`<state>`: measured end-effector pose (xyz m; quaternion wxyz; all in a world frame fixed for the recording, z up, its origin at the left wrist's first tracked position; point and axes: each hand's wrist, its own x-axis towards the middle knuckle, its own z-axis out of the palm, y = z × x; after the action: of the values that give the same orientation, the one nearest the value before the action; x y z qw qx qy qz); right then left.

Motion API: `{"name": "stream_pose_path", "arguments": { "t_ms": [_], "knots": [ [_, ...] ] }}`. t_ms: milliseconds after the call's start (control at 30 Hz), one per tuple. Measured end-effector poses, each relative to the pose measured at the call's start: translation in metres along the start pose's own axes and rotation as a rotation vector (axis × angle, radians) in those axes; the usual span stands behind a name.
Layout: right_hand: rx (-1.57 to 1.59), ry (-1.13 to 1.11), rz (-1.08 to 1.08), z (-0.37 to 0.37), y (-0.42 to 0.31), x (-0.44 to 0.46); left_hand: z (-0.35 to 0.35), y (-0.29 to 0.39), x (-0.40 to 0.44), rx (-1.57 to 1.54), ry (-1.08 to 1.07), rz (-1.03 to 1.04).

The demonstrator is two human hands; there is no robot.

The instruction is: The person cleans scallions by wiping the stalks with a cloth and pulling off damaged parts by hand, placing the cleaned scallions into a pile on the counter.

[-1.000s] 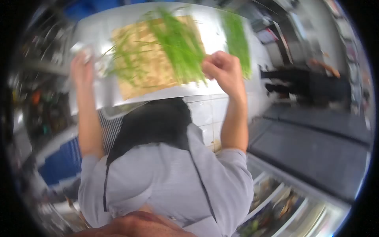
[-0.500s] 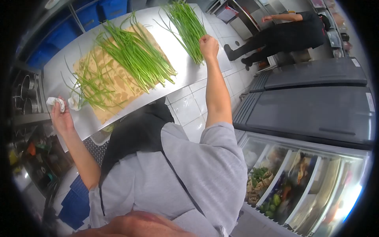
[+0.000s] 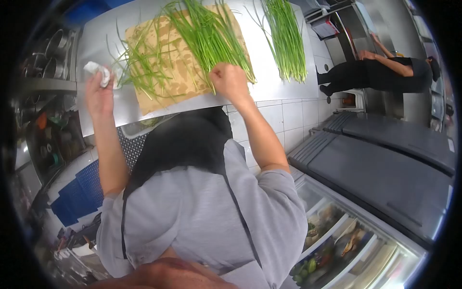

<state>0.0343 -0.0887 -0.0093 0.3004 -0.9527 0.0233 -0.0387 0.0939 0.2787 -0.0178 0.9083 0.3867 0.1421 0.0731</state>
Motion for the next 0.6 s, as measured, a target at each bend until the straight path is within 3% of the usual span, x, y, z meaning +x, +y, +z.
{"name": "stream_pose_path", "arguments": {
  "t_ms": [100, 233, 267, 400, 500, 600],
  "knots": [
    [-0.223, -0.057, 0.003, 0.019, -0.020, 0.001, 0.004, -0.004, -0.003, 0.006, -0.015, -0.013],
    [-0.226, -0.077, 0.099, 0.019, -0.018, 0.017, 0.001, -0.001, -0.010, 0.004, -0.035, -0.024],
    [-0.105, -0.077, 0.063, 0.013, -0.016, 0.020, -0.001, 0.000, -0.010, -0.001, -0.031, -0.020],
    [0.624, -0.249, 0.313, -0.014, -0.037, 0.024, -0.003, 0.004, -0.015, 0.001, 0.005, -0.017],
    [0.802, -0.267, 0.328, -0.011, -0.034, 0.025, -0.003, 0.002, -0.015, 0.000, 0.006, -0.010],
    [0.774, -0.275, 0.483, -0.010, -0.038, 0.025, 0.001, 0.003, -0.018, -0.006, -0.006, -0.014]
  ]
}}
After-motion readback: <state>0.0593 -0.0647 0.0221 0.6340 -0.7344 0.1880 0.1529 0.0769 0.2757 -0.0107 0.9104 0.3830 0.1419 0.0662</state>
